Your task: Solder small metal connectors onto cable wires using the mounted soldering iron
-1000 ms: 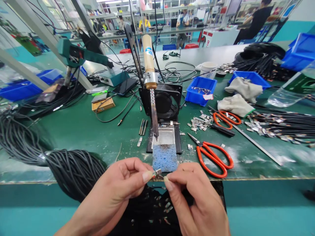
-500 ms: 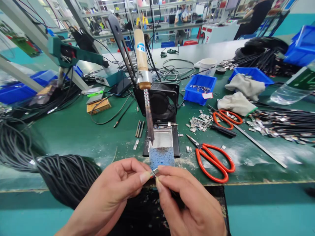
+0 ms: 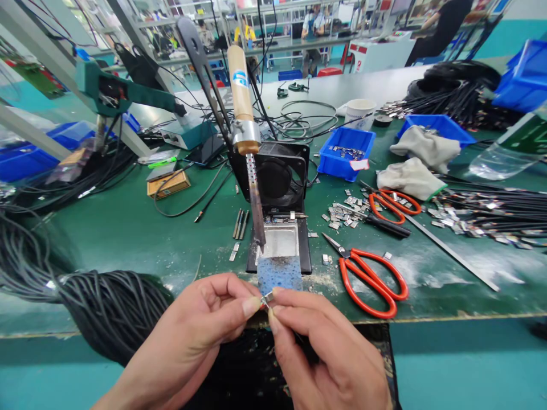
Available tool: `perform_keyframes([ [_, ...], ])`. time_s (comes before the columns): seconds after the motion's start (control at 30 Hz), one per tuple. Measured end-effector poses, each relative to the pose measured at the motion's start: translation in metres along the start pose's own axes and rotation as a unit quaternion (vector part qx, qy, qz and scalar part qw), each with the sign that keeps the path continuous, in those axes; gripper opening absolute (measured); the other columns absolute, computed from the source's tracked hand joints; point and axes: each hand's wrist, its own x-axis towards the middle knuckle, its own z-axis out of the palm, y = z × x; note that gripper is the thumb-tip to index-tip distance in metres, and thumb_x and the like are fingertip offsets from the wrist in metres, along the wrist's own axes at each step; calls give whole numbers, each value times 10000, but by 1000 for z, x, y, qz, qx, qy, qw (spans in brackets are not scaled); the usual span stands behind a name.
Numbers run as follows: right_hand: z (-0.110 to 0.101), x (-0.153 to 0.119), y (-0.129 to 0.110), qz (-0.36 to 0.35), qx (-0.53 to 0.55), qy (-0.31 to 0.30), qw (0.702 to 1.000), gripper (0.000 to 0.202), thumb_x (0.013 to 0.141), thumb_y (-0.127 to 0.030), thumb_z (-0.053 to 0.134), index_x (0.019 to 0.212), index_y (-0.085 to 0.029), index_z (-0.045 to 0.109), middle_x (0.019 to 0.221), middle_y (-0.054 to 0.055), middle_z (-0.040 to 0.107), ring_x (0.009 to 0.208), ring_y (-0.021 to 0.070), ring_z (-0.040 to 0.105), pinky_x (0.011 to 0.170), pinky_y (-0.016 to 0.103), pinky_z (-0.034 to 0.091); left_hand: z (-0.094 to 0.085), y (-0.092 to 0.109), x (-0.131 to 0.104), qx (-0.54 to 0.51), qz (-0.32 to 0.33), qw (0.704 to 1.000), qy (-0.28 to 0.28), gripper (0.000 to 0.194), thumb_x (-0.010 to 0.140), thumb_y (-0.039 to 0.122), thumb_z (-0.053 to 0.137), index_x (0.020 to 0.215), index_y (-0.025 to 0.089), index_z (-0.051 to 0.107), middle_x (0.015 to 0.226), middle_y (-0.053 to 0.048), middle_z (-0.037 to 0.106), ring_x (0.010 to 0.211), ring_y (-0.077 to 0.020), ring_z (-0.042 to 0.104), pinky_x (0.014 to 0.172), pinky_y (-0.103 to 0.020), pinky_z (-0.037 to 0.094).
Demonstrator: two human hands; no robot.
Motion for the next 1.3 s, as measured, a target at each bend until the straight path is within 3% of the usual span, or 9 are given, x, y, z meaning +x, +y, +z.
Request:
perform_keyframes([
  [0.57,6,14,2,7,12,23,1000,141,880,-126,707,955,-243,732,1072,-9,796,911,118,774,882,181,615,4,9,13,10,-2,1000,21,253,768,265,836,651,151,642,557,59,528,544,-79,361,531,-210,294],
  [1.3,15,32,3,26,31,39,998,131,895,-139,708,968,-243,741,1070,-4,781,936,126,757,890,213,610,4,21,29,3,25,999,31,275,741,292,886,645,153,669,605,35,601,560,-76,419,547,-176,339],
])
